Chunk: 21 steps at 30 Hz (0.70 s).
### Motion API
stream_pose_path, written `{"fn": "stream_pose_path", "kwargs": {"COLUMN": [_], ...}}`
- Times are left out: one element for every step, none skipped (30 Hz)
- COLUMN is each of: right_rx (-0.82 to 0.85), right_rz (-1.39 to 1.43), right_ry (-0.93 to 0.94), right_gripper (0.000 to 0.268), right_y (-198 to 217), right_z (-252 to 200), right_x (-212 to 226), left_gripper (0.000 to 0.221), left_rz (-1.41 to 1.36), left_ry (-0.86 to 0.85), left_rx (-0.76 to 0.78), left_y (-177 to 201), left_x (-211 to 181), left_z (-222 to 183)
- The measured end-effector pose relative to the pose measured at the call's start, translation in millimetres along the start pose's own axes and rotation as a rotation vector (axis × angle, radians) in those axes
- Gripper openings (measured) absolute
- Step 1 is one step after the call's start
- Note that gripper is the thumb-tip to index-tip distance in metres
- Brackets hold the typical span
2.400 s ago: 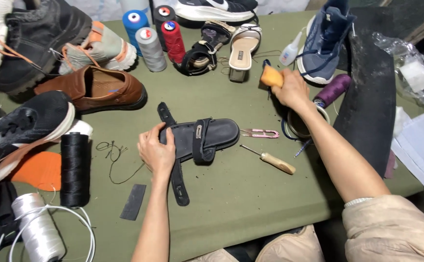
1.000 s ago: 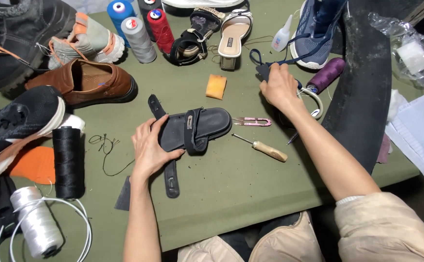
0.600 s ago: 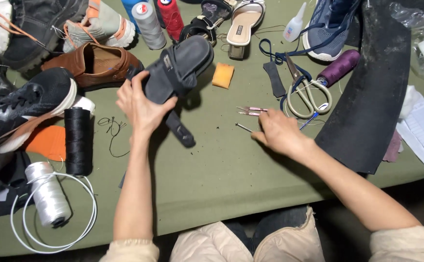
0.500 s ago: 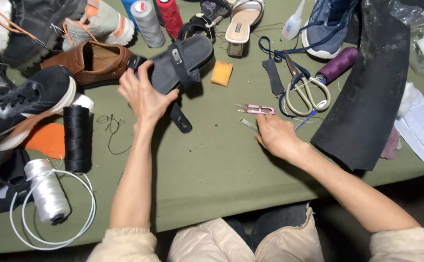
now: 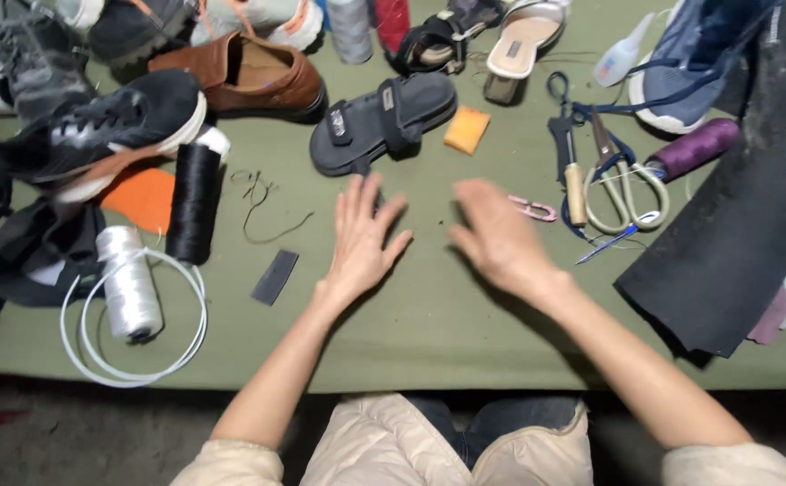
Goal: Hand-stitching the strap of a black sandal using a stitching awl and thread on a repair workbench.
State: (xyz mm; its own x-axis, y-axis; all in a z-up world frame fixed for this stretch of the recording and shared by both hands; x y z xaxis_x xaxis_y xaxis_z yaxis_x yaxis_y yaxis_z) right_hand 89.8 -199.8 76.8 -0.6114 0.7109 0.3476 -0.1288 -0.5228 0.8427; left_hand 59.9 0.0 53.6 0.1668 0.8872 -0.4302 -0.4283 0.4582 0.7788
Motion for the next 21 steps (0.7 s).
{"fn": "stream_pose_path", "kwargs": {"right_rx": [0.126, 0.247, 0.252, 0.231, 0.210, 0.216, 0.245, 0.266, 0.266, 0.406, 0.543, 0.548, 0.602, 0.639, 0.639, 0.555, 0.470, 0.472, 0.330, 0.184, 0.185], "right_rz": [0.042, 0.079, 0.083, 0.014, -0.056, -0.047, -0.042, -0.044, -0.042, 0.165, 0.374, 0.371, 0.648, 0.925, 0.925, 0.980, 1.034, 1.038, 0.706, 0.365, 0.360], "right_ry": [0.061, 0.122, 0.130, 0.127, 0.125, 0.132, 0.075, 0.017, 0.022, -0.030, -0.082, -0.093, 0.062, 0.231, 0.230, 0.286, 0.342, 0.340, 0.190, 0.057, 0.067], "right_gripper": [0.061, 0.071, 0.071, 0.073, 0.076, 0.076, 0.075, 0.075, 0.075, 0.073, 0.073, 0.073, 0.073, 0.073, 0.073, 0.071, 0.069, 0.069, 0.069, 0.070, 0.070], "right_y": [-25.8, -49.3, -56.2, -62.0, -67.6, -74.0, -82.3, -87.7, -80.3, -84.3, -87.6, -87.6, -84.6, -75.4, -77.4, -69.7, -61.7, -79.5, -101.4, -113.3, -112.3], "right_z": [-5.8, -11.2, -7.0, -0.8, 5.4, 5.9, 6.3, 8.7, 1.0, -13.2, -29.1, -56.1, -85.2, -112.4, -110.6, -106.9, -103.7, -86.4, -59.8, -30.6, -26.6], "right_x": [17.9, 35.3, 33.4, 29.9, 26.8, 32.8, 32.5, 29.4, 60.6, 89.2, 119.7, 142.7, 190.3, 237.3, 236.2, 240.6, 244.9, 210.7, 156.2, 97.9, 86.6], "left_gripper": [0.050, 0.040, 0.040, 0.036, 0.032, 0.032, 0.020, 0.009, 0.009, 0.006, 0.009, 0.009, 0.011, 0.013, 0.013, 0.018, 0.023, 0.023, 0.025, 0.027, 0.027], "left_rz": [0.057, 0.112, 0.116, 0.098, 0.082, 0.087, 0.094, 0.100, 0.104, 0.028, -0.049, -0.057, -0.143, -0.222, -0.223, -0.249, -0.276, -0.274, -0.273, -0.274, -0.276], "left_ry": [-0.086, -0.177, -0.168, -0.212, -0.257, -0.245, -0.207, -0.177, -0.173, -0.068, 0.037, 0.037, 0.085, 0.131, 0.131, 0.130, 0.130, 0.134, 0.152, 0.168, 0.169], "left_rx": [0.148, 0.294, 0.292, 0.271, 0.250, 0.252, 0.227, 0.196, 0.193, 0.170, 0.148, 0.156, 0.188, 0.214, 0.215, 0.220, 0.225, 0.228, 0.216, 0.188, 0.177], "left_y": [-17.6, -34.7, -33.4, -29.0, -24.0, -19.0, -11.1, -4.4, -7.3, -10.9, -16.1, -12.6, -12.5, -9.0, -6.1, -1.3, 4.2, 6.6, 11.3, 15.9, 25.9], "left_x": [4.7, 9.9, 24.2, 33.8, 43.3, 47.6, 54.0, 58.4, 70.9, 90.2, 109.6, 107.0, 108.0, 111.7, 105.0, 99.5, 94.5, 97.3, 101.7, 105.7, 101.1], "left_z": [-10.8, -20.9, -20.3, -19.2, -18.5, -16.7, -13.5, -5.8, -4.2, 1.2, 5.6, 8.1, 9.8, 13.4, 15.2, 12.9, 10.7, 4.1, -2.1, -2.9, -3.2]}}
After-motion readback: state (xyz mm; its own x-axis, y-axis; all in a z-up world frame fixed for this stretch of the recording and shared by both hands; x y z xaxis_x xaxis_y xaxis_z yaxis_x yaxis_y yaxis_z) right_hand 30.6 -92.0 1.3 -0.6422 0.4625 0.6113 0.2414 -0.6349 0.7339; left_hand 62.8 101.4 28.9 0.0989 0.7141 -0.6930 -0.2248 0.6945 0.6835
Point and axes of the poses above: each hand's wrist, its own z-axis towards the middle knuckle, its own y-axis out of the back of the hand, x = y × z, the point moved 10 cm from there along z, towards the middle knuckle, and after that the axes turned 4 degrees about -x, right-handed, at the moved point
